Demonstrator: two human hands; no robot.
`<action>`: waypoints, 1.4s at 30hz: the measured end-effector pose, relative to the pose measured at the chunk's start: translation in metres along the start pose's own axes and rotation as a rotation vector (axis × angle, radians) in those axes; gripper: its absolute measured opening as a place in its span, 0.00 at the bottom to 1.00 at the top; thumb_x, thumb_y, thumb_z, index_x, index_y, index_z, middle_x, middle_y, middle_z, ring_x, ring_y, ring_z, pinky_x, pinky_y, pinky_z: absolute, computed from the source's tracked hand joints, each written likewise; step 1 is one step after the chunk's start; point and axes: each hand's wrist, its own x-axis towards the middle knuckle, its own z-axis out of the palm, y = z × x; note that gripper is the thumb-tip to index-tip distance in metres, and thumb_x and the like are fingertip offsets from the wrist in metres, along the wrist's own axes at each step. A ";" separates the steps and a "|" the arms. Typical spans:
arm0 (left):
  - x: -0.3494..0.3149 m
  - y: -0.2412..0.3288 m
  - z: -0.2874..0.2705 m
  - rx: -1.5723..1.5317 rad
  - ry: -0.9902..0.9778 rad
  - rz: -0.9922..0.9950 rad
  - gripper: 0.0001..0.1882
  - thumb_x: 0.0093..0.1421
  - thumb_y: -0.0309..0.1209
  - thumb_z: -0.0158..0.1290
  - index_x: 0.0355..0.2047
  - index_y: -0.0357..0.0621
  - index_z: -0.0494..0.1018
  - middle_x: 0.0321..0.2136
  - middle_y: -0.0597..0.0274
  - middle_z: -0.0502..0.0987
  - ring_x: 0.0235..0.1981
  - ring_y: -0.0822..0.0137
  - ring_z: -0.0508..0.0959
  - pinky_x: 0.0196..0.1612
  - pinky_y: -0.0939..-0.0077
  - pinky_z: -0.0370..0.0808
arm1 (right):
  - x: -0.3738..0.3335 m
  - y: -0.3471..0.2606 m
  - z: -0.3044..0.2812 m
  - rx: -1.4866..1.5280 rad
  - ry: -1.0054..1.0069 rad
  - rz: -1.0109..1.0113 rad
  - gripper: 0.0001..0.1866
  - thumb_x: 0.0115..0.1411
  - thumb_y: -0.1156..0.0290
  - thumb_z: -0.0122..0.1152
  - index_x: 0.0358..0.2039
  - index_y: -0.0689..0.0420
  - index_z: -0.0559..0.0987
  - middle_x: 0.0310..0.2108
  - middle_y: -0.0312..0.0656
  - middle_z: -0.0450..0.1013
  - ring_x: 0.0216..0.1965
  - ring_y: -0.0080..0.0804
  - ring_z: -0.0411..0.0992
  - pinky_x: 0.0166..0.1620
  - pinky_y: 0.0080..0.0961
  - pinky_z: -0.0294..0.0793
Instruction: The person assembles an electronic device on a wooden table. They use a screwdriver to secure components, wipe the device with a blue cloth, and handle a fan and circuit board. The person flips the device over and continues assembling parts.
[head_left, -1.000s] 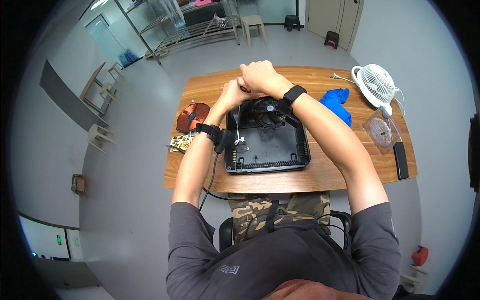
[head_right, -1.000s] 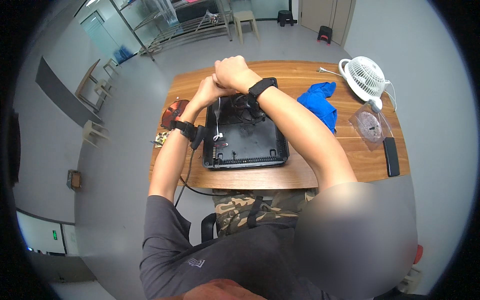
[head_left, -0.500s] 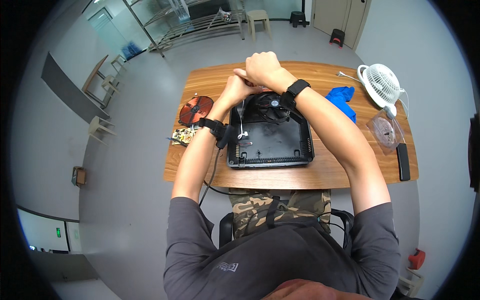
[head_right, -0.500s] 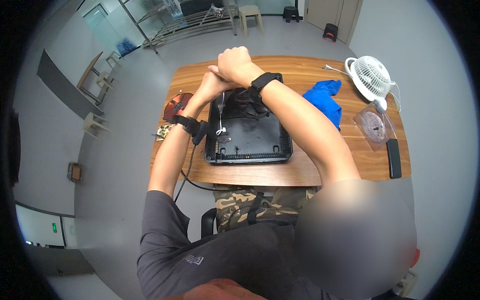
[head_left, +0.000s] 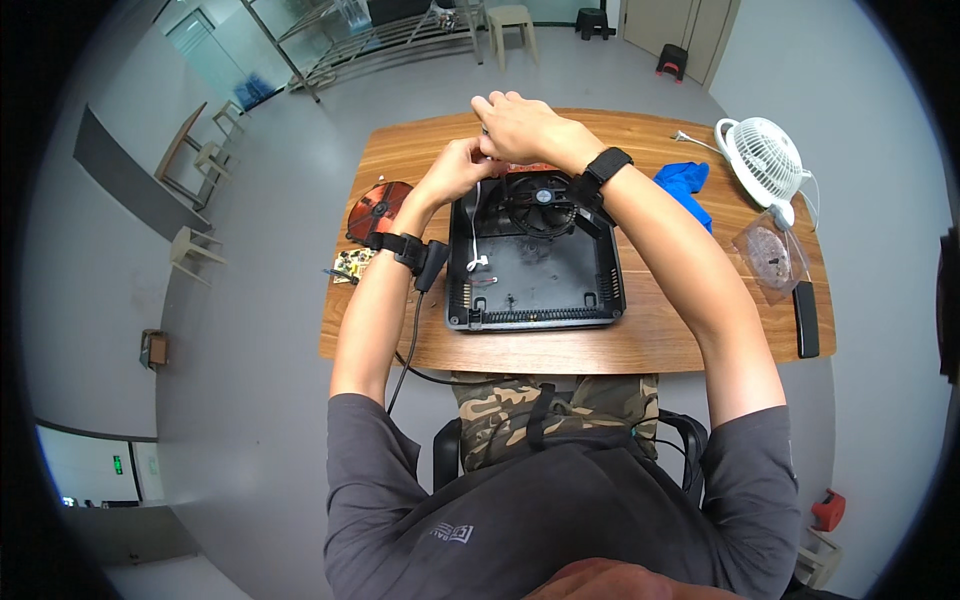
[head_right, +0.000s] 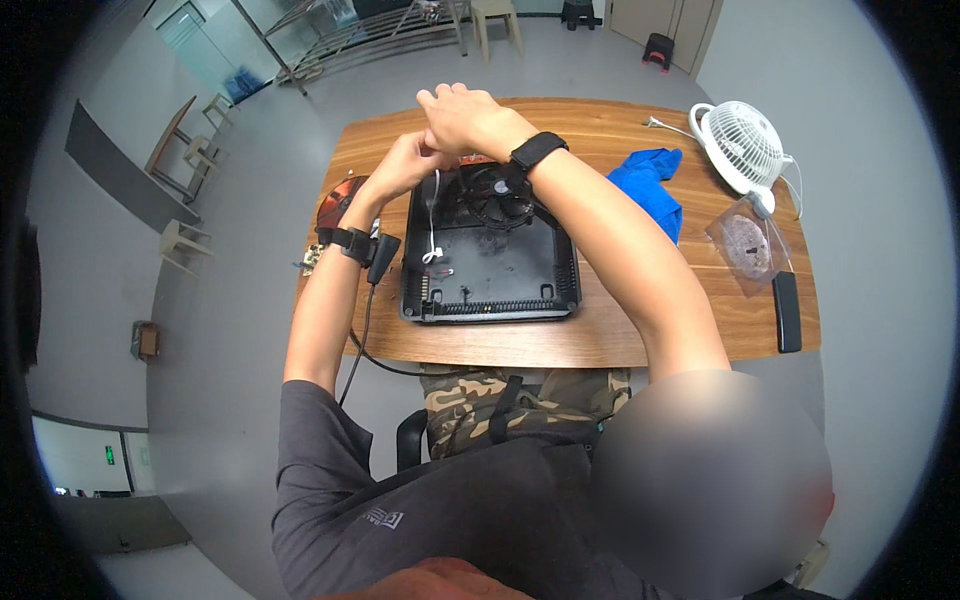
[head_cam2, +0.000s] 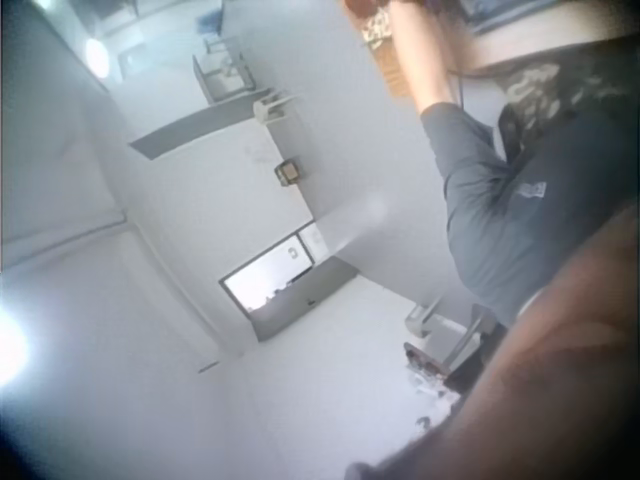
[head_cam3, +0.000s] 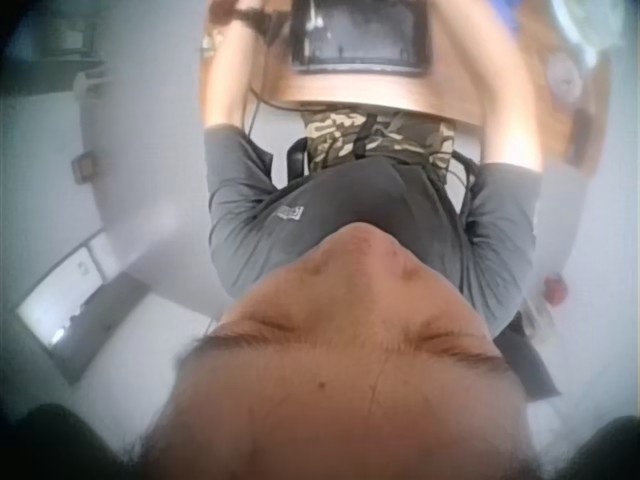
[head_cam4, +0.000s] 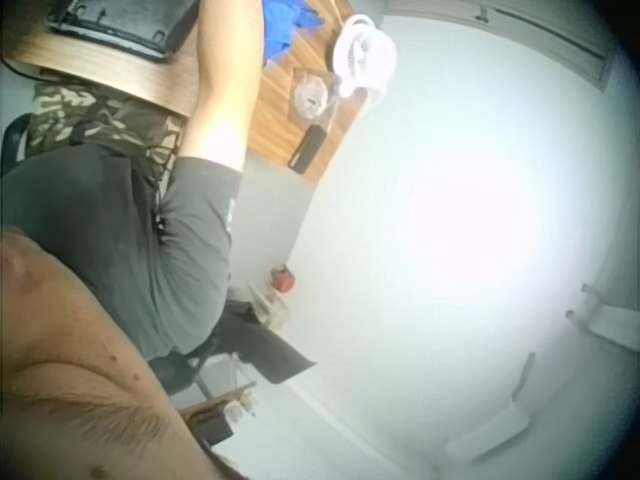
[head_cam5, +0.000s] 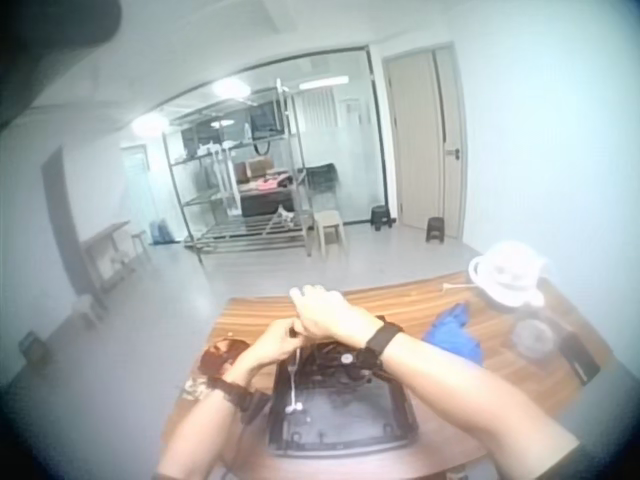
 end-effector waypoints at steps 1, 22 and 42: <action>-0.001 0.004 0.000 -0.002 0.009 -0.008 0.11 0.58 0.29 0.63 0.39 0.36 0.79 0.34 0.62 0.82 0.36 0.75 0.78 0.43 0.76 0.76 | -0.001 0.001 -0.002 -0.001 -0.010 -0.011 0.23 0.63 0.54 0.56 0.46 0.63 0.71 0.43 0.56 0.76 0.47 0.55 0.76 0.47 0.47 0.77; 0.002 0.007 0.001 0.112 0.041 -0.011 0.14 0.61 0.30 0.58 0.42 0.32 0.77 0.33 0.58 0.83 0.36 0.70 0.81 0.43 0.73 0.79 | -0.002 -0.013 -0.024 0.154 -0.233 0.115 0.22 0.60 0.58 0.51 0.53 0.47 0.79 0.42 0.51 0.80 0.47 0.53 0.78 0.50 0.46 0.77; -0.009 0.015 -0.001 -0.003 -0.028 -0.041 0.14 0.54 0.27 0.64 0.40 0.34 0.81 0.36 0.59 0.83 0.40 0.70 0.80 0.44 0.71 0.77 | -0.005 -0.016 -0.021 0.227 -0.172 0.190 0.24 0.56 0.50 0.55 0.45 0.56 0.79 0.37 0.54 0.81 0.42 0.55 0.79 0.47 0.47 0.77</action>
